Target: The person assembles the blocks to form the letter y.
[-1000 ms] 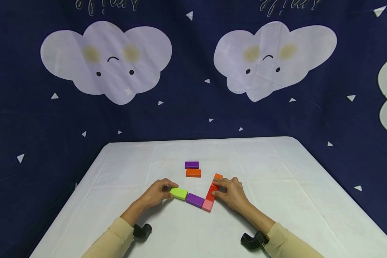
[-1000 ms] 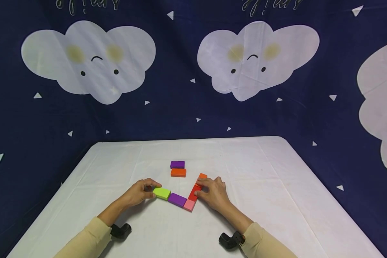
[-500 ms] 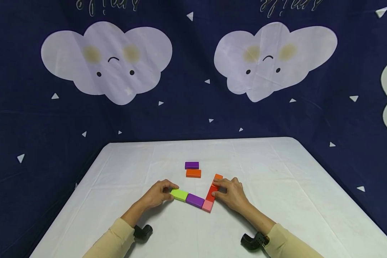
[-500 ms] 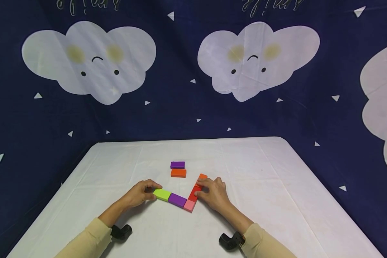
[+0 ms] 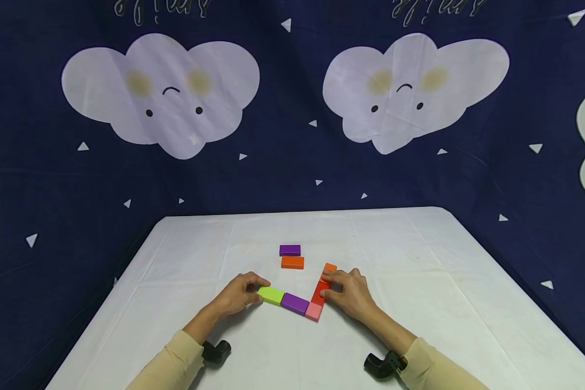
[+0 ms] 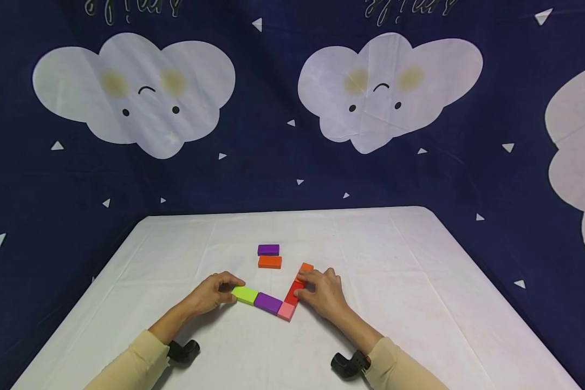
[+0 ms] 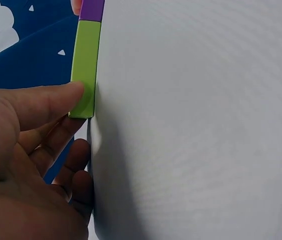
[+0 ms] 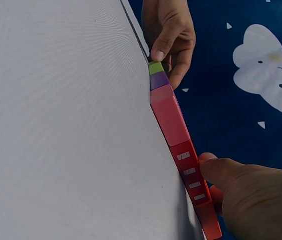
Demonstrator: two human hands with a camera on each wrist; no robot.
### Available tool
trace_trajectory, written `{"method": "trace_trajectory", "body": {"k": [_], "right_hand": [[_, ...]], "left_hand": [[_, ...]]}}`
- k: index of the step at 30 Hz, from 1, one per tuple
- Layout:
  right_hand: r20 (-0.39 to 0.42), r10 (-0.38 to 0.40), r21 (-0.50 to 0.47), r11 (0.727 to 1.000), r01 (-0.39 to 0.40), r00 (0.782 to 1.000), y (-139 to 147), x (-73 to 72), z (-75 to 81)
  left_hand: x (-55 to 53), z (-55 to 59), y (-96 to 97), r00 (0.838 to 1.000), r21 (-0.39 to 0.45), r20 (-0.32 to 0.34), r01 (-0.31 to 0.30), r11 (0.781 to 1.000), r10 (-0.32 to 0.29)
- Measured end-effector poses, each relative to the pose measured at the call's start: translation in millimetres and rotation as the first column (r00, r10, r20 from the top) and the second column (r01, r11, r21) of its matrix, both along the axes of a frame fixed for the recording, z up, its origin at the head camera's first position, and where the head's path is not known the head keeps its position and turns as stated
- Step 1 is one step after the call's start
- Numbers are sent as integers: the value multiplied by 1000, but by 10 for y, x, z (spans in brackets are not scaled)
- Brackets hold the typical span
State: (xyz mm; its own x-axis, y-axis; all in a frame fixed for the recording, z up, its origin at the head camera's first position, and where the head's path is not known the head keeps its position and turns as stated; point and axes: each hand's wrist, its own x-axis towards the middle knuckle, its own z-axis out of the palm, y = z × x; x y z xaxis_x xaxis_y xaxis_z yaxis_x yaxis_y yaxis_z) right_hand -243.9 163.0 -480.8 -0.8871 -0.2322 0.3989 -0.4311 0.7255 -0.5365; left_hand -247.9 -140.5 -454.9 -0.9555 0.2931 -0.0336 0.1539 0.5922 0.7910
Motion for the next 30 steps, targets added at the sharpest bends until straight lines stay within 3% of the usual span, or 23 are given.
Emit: {"method": "trace_trajectory", "body": {"k": [17, 30], "right_hand": [[-7, 0, 6, 1000, 0, 1000, -3, -3, -3], [-7, 3, -2, 1000, -3, 1000, 3, 2, -7]], "left_hand": [[5, -4, 3, 1000, -22, 12, -26, 999, 26], [18, 9, -13, 1000, -23, 5, 6, 1000, -6]]}}
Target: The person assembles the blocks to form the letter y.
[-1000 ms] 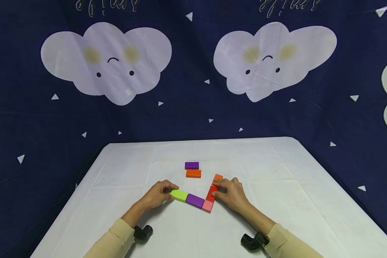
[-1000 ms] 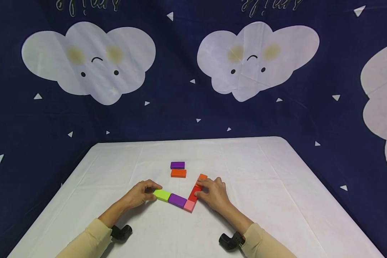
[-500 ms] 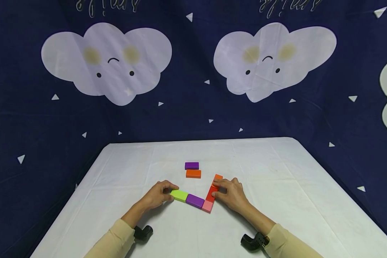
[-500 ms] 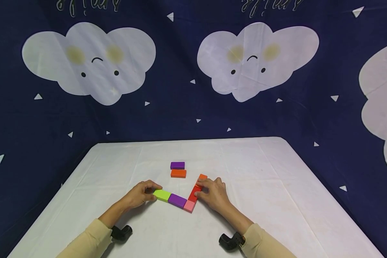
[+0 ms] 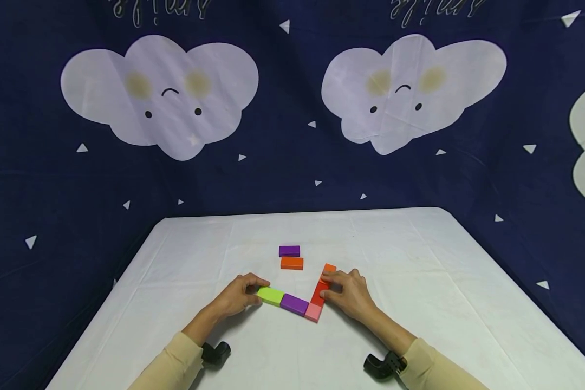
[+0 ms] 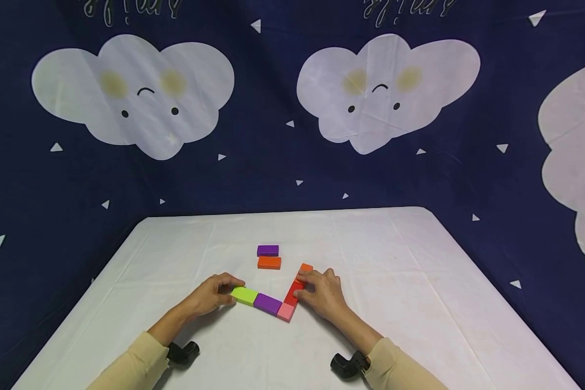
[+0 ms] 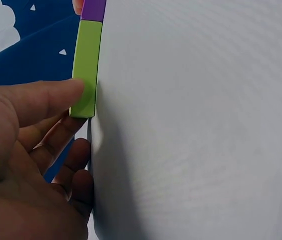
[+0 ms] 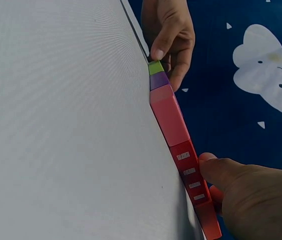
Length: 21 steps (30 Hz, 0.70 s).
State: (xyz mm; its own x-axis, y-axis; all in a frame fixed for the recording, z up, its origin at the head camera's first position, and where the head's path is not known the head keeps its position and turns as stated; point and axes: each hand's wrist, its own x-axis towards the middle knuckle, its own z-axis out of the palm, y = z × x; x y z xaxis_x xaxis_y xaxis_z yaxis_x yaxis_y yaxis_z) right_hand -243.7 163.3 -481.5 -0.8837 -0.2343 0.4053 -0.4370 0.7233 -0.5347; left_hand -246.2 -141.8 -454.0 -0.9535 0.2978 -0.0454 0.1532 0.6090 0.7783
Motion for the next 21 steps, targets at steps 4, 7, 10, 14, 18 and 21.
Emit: {"method": "trace_trajectory", "body": {"k": [4, 7, 10, 14, 18, 21], "right_hand": [[1, 1, -2, 1000, -1, 1000, 0, 6, 4], [0, 1, -1, 1000, -1, 1000, 0, 6, 5], [3, 2, -1, 1000, -2, 1000, 0, 6, 7], [9, 3, -4, 1000, -3, 1000, 0, 12, 11], [2, 3, -2, 1000, -3, 1000, -1, 13, 12], [-3, 3, -1, 1000, -3, 1000, -3, 12, 11]], "left_hand": [[-10, 19, -23, 999, 4, 3, 35, 999, -35], [-29, 49, -34, 998, 19, -16, 65, 998, -65], [-61, 84, -25, 998, 38, -26, 62, 997, -61], [-113, 132, 25, 999, 35, -32, 19, 999, -18], [-172, 176, 110, 998, 9, -52, -21, 1000, 22], [-235, 188, 179, 998, -9, -60, -34, 999, 33]]}}
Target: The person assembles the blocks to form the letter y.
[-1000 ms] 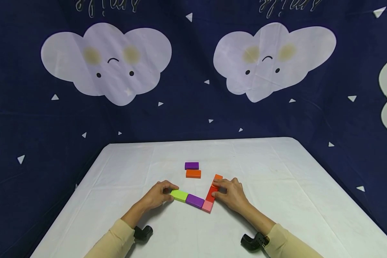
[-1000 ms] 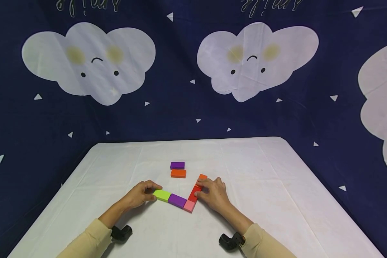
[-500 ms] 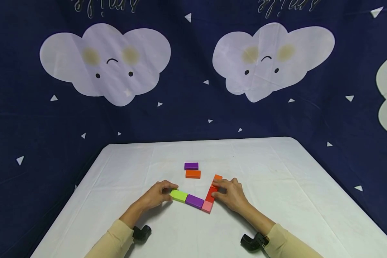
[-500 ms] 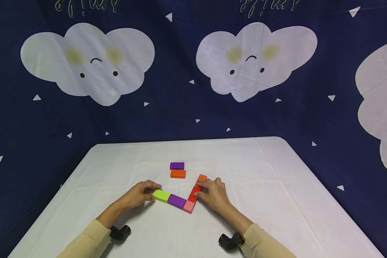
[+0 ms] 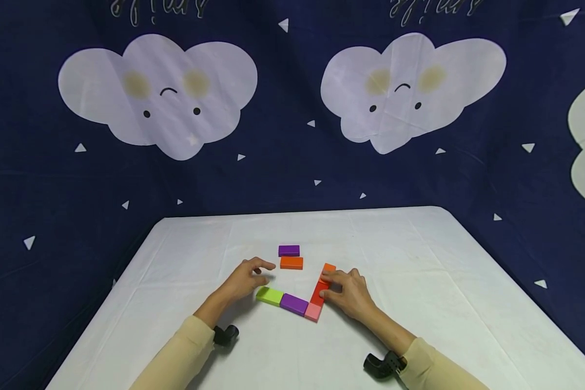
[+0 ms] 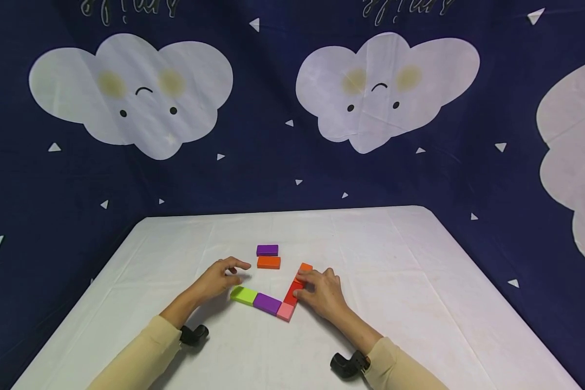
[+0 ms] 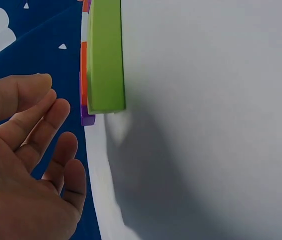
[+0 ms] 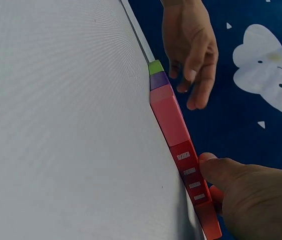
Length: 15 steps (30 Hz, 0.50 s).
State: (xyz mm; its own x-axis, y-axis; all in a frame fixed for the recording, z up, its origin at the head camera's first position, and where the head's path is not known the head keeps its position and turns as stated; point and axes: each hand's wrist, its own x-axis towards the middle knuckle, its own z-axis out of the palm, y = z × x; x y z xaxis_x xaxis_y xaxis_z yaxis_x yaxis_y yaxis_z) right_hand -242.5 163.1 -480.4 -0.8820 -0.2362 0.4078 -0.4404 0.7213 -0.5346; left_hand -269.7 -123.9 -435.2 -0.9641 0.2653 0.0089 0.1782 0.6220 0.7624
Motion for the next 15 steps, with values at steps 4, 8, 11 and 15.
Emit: {"method": "trace_trajectory", "body": {"k": [4, 8, 11, 15], "right_hand": [[5, 0, -2, 1000, 0, 1000, 5, -3, 4], [16, 2, -2, 1000, -2, 1000, 6, -7, 0], [21, 0, -2, 1000, 0, 1000, 5, -8, -5], [19, -5, 3, 1000, 5, 1000, 6, -14, -7]], "left_hand": [[-107, 10, 93, 1000, -8, -10, -11, 1000, 11], [-216, 20, 162, 1000, -3, 5, -23, 1000, 23], [-294, 10, 191, 1000, -1, 3, -18, 1000, 18], [-372, 14, 220, 1000, 11, -7, -8, 1000, 8]]}}
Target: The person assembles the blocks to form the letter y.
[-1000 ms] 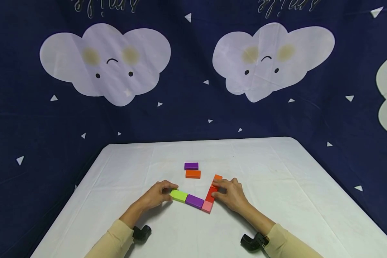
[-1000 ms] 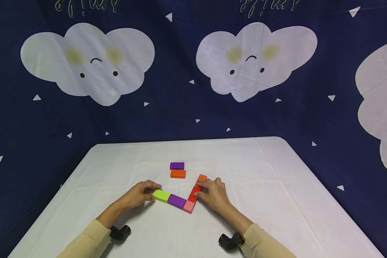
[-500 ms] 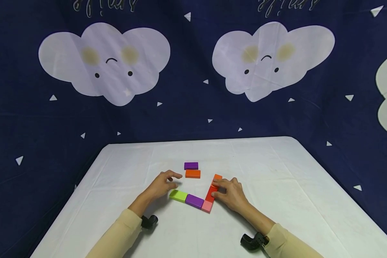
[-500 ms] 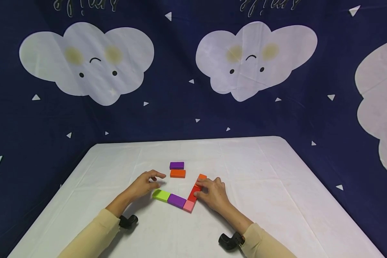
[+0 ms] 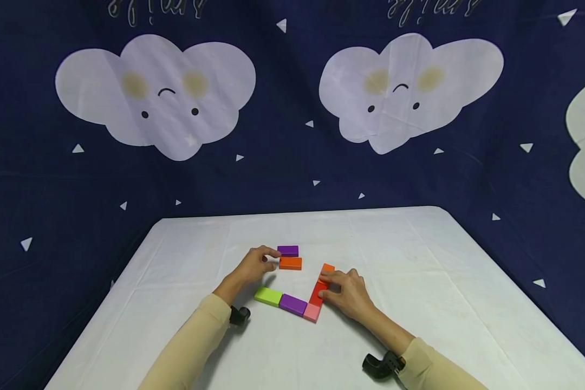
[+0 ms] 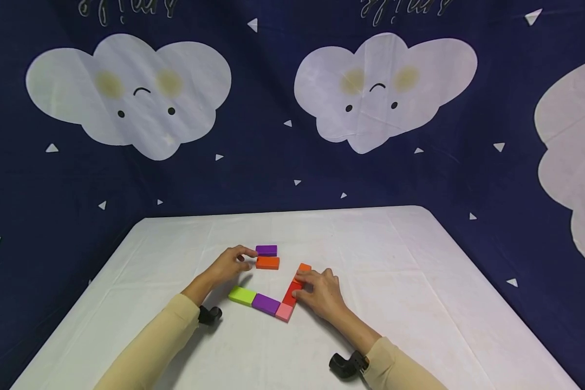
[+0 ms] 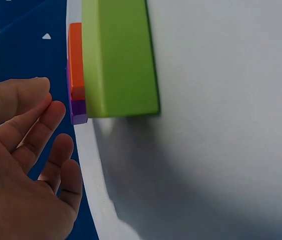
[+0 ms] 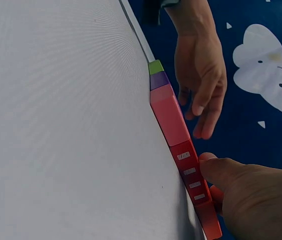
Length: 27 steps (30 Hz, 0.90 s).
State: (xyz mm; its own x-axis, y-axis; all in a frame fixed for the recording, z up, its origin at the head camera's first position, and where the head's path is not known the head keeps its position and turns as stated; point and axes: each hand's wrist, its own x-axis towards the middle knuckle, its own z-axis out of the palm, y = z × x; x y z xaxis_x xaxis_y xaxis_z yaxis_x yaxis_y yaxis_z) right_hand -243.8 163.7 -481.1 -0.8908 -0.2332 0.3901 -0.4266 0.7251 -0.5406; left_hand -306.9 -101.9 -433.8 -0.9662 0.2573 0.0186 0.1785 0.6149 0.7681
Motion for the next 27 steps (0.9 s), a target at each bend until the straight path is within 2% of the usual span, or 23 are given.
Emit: {"method": "trace_trajectory", "body": {"k": [5, 10, 19, 27], "right_hand": [[-2, -6, 7, 1000, 6, 1000, -2, -12, -8], [-4, 1, -3, 1000, -1, 1000, -2, -13, -9], [-10, -4, 1, 1000, 4, 1000, -6, -5, -6], [-2, 6, -10, 1000, -6, 1000, 8, -10, -8]], "left_hand": [[-72, 6, 46, 1000, 10, -10, 16, 1000, -16], [-120, -7, 94, 999, -24, -22, 45, 999, -45], [-129, -18, 143, 999, -76, -7, 48, 996, -48], [-70, -33, 137, 990, -54, 56, 131, 990, -128]]}}
